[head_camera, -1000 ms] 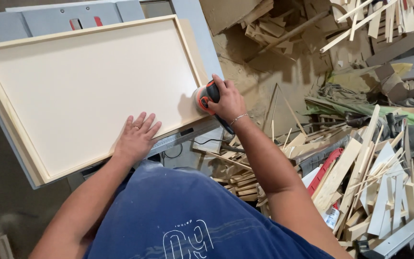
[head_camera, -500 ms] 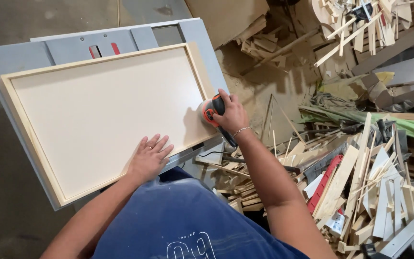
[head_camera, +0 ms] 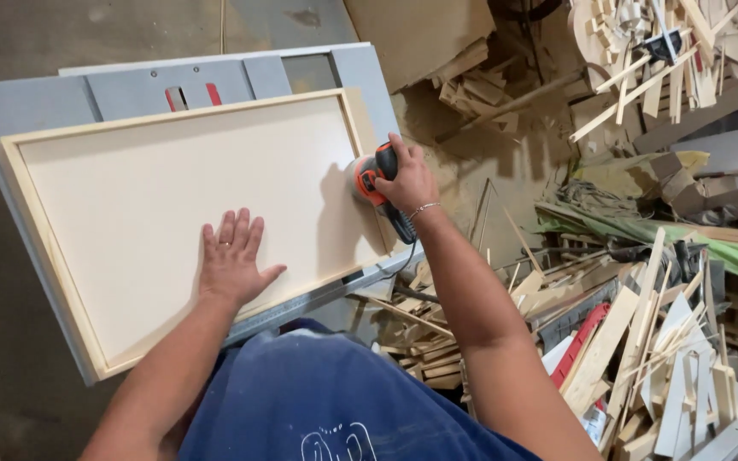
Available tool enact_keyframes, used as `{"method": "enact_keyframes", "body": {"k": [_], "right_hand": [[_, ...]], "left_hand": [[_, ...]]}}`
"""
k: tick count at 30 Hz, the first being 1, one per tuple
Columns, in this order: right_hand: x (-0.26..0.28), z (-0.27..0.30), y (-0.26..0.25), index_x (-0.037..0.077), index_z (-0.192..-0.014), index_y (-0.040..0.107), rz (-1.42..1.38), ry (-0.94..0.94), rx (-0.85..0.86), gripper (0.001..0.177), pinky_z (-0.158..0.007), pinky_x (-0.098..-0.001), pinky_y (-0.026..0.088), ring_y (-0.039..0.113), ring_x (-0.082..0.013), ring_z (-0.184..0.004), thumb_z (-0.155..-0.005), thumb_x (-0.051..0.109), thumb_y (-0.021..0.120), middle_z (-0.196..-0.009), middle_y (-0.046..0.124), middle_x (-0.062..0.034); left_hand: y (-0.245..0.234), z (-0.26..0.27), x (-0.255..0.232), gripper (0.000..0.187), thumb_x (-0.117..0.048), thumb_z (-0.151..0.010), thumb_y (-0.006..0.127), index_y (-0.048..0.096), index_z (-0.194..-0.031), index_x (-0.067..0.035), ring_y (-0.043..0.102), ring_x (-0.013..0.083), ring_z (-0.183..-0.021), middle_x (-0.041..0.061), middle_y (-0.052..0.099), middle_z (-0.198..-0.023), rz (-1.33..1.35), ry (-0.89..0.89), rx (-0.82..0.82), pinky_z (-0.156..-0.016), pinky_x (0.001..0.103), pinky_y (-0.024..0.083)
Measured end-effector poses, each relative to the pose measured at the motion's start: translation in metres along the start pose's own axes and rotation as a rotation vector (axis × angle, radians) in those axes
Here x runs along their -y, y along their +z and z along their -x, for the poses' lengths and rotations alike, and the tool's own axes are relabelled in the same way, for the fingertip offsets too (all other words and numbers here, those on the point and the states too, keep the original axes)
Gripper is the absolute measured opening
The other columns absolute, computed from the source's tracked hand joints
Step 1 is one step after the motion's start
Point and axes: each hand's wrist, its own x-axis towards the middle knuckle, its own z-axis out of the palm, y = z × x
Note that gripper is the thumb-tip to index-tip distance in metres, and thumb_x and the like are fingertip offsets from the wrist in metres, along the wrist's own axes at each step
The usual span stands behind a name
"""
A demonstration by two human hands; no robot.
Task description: Sanding the edges and surfaces of a wooden frame using an electric orbital sander in a workshop.
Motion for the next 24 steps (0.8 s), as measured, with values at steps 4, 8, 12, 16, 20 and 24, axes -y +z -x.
{"method": "enact_keyframes", "body": {"k": [4,8,12,16,20,24], "right_hand": [[0.012,-0.024,-0.003,0.044,-0.157,0.032,0.035,-0.016,-0.005,0.092,-0.105,-0.0484,0.054,0.065,-0.0384,-0.121,-0.075,0.045,0.074,-0.138,0.049,-0.0025],[0.026,-0.045,-0.008,0.044,-0.156,0.032,0.039,-0.017,-0.003,0.09,-0.104,-0.0481,0.054,0.065,-0.038,-0.122,-0.076,0.044,0.074,-0.139,0.05,-0.0033],[0.036,-0.073,-0.013,0.044,-0.157,0.029,0.058,-0.019,-0.014,0.09,-0.105,-0.0475,0.054,0.066,-0.037,-0.122,-0.078,0.043,0.073,-0.139,0.049,-0.003],[0.04,-0.1,-0.015,0.044,-0.157,0.029,0.055,-0.025,-0.017,0.091,-0.102,-0.0471,0.054,0.067,-0.0364,-0.12,-0.077,0.044,0.073,-0.139,0.049,-0.0027],[0.059,-0.109,-0.028,0.037,-0.156,0.034,-0.041,-0.045,-0.045,0.088,-0.08,-0.0496,0.054,0.066,-0.036,-0.097,-0.075,0.036,0.069,-0.125,0.048,-0.0084],[0.068,-0.123,-0.034,0.035,-0.157,0.033,-0.049,-0.038,-0.026,0.086,-0.08,-0.0489,0.055,0.067,-0.0359,-0.098,-0.078,0.033,0.069,-0.13,0.048,-0.0094]], "left_hand": [[0.005,-0.001,-0.001,0.096,-0.089,-0.089,0.024,0.018,-0.166,-0.032,0.003,0.0279,-0.162,0.001,0.009,-0.176,-0.01,-0.002,0.02,-0.127,0.057,-0.001],[0.01,-0.004,-0.001,0.099,-0.09,-0.087,0.026,0.016,-0.166,-0.031,0.002,0.0283,-0.162,0.001,0.008,-0.176,-0.034,-0.001,0.053,-0.127,0.058,-0.001],[0.009,-0.005,-0.001,0.099,-0.09,-0.087,0.027,0.017,-0.166,-0.032,0.002,0.0275,-0.162,0.0,0.008,-0.176,-0.036,-0.007,0.058,-0.127,0.058,-0.002],[0.012,-0.007,0.0,0.102,-0.092,-0.085,0.03,0.015,-0.166,-0.033,0.002,0.0272,-0.161,-0.001,0.007,-0.176,-0.024,-0.005,0.06,-0.127,0.058,-0.004],[0.046,-0.013,0.002,0.105,-0.093,-0.081,0.022,0.012,-0.164,-0.028,0.0,0.0224,-0.161,-0.002,0.004,-0.175,-0.053,0.002,-0.171,-0.127,0.057,-0.01],[0.048,-0.012,0.001,0.106,-0.093,-0.081,0.024,0.016,-0.164,-0.029,0.005,0.0221,-0.161,-0.002,0.01,-0.174,-0.081,0.002,-0.202,-0.128,0.057,-0.008]]}}
